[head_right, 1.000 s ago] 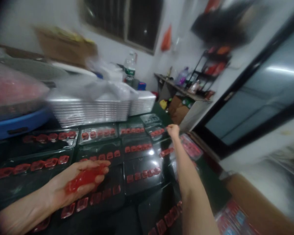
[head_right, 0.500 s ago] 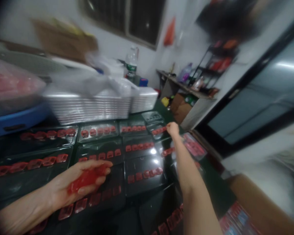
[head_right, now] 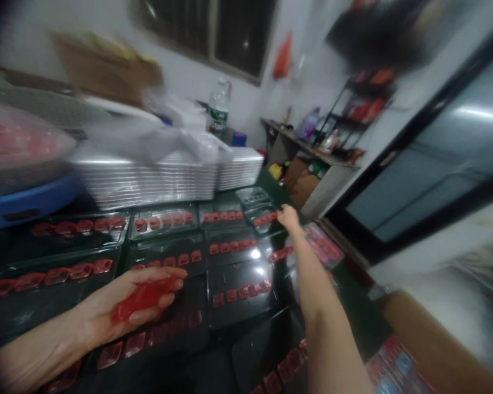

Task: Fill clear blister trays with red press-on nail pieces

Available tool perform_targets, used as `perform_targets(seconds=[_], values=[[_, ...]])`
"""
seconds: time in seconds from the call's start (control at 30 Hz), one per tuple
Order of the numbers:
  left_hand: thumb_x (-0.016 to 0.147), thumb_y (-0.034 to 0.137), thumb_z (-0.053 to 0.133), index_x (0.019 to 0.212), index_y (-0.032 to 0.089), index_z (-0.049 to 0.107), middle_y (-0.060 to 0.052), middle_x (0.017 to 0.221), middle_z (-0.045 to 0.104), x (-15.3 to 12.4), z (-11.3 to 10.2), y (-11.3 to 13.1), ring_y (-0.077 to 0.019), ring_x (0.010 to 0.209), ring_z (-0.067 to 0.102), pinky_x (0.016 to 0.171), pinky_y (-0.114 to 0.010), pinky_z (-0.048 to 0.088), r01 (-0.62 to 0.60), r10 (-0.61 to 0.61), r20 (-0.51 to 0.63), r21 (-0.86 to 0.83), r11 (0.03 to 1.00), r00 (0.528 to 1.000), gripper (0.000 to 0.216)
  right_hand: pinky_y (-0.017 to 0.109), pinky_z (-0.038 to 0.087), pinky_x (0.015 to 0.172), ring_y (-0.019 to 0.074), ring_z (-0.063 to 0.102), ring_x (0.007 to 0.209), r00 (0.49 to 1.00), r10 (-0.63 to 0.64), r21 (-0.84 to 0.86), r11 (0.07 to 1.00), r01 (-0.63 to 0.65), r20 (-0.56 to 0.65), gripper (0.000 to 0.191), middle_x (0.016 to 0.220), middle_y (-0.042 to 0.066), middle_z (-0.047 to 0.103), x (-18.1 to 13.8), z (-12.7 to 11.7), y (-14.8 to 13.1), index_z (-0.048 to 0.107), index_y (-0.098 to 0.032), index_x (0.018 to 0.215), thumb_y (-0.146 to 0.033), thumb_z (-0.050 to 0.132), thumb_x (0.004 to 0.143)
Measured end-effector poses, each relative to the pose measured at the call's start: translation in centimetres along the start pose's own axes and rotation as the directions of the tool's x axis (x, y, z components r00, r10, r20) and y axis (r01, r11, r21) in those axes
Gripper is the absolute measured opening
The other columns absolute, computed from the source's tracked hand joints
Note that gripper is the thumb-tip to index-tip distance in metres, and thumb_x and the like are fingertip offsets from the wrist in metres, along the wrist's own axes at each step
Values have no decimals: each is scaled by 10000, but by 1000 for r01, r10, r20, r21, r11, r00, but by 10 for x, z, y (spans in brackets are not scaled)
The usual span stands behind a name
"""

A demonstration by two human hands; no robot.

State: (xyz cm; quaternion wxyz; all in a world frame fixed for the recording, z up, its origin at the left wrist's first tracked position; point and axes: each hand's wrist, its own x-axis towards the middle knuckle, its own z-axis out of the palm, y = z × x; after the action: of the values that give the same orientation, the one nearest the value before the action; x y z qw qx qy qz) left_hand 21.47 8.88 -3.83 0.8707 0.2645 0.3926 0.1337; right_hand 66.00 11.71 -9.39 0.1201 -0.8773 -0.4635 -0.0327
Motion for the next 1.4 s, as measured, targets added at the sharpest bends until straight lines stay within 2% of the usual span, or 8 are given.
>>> perform_targets(seconds=[0.37,0.63,0.77,0.97,1.0,1.07,1.13,1.4], values=[[638,133,568,930,111,564,-55,771,555,4,-2,2,-114,546,532,303,-137,270,0,0,-13,6,1000,1000,293,335,456,743,150,541,868,998,30,-47,999,-28,54,233,1015,55,546,-1,-3,-6,532,-151,999,-294,458,830],[636,91,523,978,119,543,-74,853,586,-3,1,10,-118,582,556,349,-148,336,-39,42,119,-27,999,992,344,295,438,736,172,563,853,999,18,-42,999,-17,32,165,902,88,598,-21,-20,-22,589,-138,898,-219,540,764],[649,108,532,977,131,550,-78,875,595,-13,0,10,-114,585,562,347,-142,325,-62,63,155,-10,998,986,329,306,429,686,249,577,842,1000,5,18,1000,-5,-22,392,865,172,608,-34,-39,-40,529,-67,1059,-122,562,672],[650,96,564,901,116,569,-86,866,603,-19,-3,5,-101,552,547,312,-134,236,-97,92,172,22,995,981,251,252,438,687,161,574,797,952,-296,234,923,305,-72,291,921,84,613,-119,-69,-119,563,-153,1039,-255,458,788],[652,108,578,875,111,572,-85,859,603,-19,-2,4,-96,546,543,312,-133,230,-102,95,174,32,994,980,223,234,439,679,137,571,773,918,-391,295,870,394,-72,277,908,46,615,-142,-74,-137,570,-195,1025,-293,478,783],[656,136,601,823,101,575,-75,808,602,-21,0,2,-83,519,528,313,-131,218,-127,116,191,48,991,975,172,233,434,640,124,556,716,755,-648,531,608,591,-99,285,880,31,607,-188,-83,-170,579,-205,998,-314,553,736],[660,159,614,787,101,572,-51,701,586,-25,2,-1,-71,473,505,314,-134,216,-173,158,201,62,983,967,146,238,422,650,122,541,721,684,-720,594,501,630,-118,264,852,23,598,-225,-90,-194,593,-218,969,-282,586,713],[665,284,624,734,94,567,-8,498,521,-51,1,-16,-63,363,441,297,-156,207,-319,316,65,332,888,947,210,216,390,589,113,525,641,768,-640,673,561,483,-18,136,733,8,613,-271,-89,-213,625,-188,839,-222,546,733]])
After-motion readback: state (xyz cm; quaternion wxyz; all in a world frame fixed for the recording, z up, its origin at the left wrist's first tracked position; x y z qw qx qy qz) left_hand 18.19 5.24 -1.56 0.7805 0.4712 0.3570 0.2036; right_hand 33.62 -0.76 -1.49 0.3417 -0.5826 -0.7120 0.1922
